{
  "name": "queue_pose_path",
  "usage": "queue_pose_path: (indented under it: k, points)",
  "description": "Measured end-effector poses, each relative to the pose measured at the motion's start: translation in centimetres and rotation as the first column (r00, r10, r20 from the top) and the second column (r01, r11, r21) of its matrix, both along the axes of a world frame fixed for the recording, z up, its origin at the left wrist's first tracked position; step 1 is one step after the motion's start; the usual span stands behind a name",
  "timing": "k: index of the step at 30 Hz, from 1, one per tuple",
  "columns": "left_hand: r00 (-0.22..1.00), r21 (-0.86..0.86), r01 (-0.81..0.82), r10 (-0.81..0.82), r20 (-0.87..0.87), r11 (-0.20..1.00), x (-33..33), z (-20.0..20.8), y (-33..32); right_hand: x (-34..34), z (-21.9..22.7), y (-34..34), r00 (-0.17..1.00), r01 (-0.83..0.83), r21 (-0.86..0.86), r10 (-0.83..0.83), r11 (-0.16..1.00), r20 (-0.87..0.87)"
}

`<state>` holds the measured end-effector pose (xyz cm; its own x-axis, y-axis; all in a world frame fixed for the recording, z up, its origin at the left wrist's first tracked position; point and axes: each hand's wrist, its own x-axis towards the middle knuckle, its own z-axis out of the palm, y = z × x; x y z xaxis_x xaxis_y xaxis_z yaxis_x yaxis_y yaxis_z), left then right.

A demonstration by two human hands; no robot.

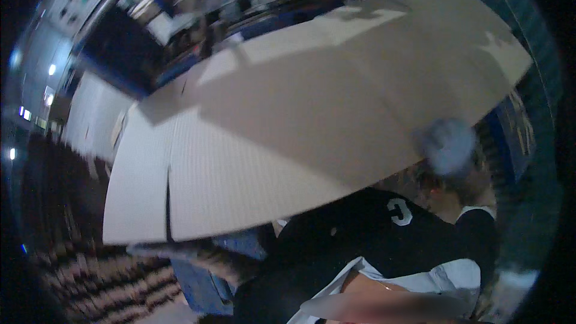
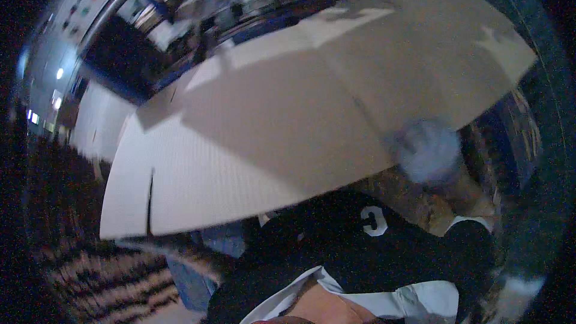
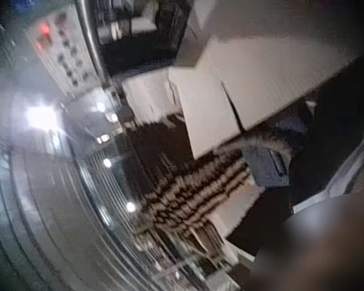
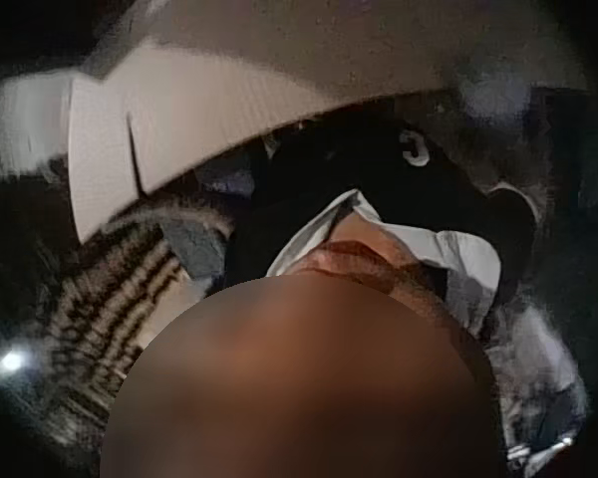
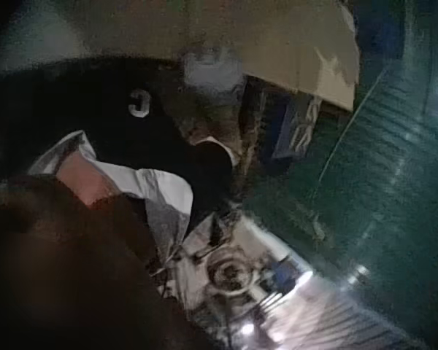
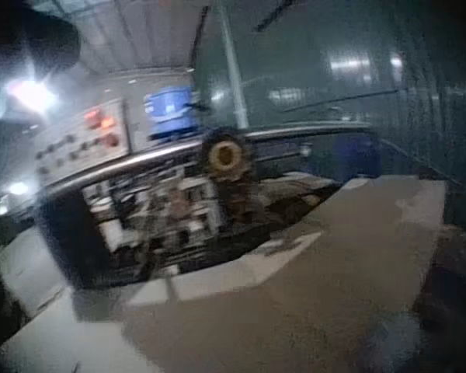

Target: The person repeatedly picks up flat cardboard sheets from a stack and places them onto a growing pile on a workbench. The hands align each sheet before setting it down, continuing the same pick-and-place cycle throughout the clip.

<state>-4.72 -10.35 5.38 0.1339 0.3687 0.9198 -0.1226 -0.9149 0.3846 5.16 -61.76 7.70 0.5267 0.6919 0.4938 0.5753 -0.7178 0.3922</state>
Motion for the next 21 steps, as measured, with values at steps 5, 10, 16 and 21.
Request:
queue_pose_path:
  k: [5, 10, 16, 21]
  points:
    - [0.963, -0.715, 0.267, -0.213, 0.167, 0.646, 0.9, -1.0, 1.7, -0.1, -9.8, -5.3, 0.865, 0.204, 0.773, -0.480, 0.600, 0.144]
    - [0.943, -0.789, 0.176, -0.330, -0.035, 0.589, 2.7, -1.3, 3.7, 5.5, -10.9, -16.4, 0.983, 0.153, 0.567, 0.186, -0.809, 0.000]
    - [0.855, -0.719, 0.293, -0.510, -0.098, 0.630, 3.7, -5.1, 4.0, 4.0, -2.3, -12.9, 0.989, 0.145, 0.947, 0.004, -0.286, -0.151]
    - [0.628, -0.474, 0.381, -0.598, -0.498, 0.794, 4.6, -5.3, -3.8, 0.0, -3.4, -4.8, 0.893, 0.335, 0.756, 0.066, 0.562, -0.445]
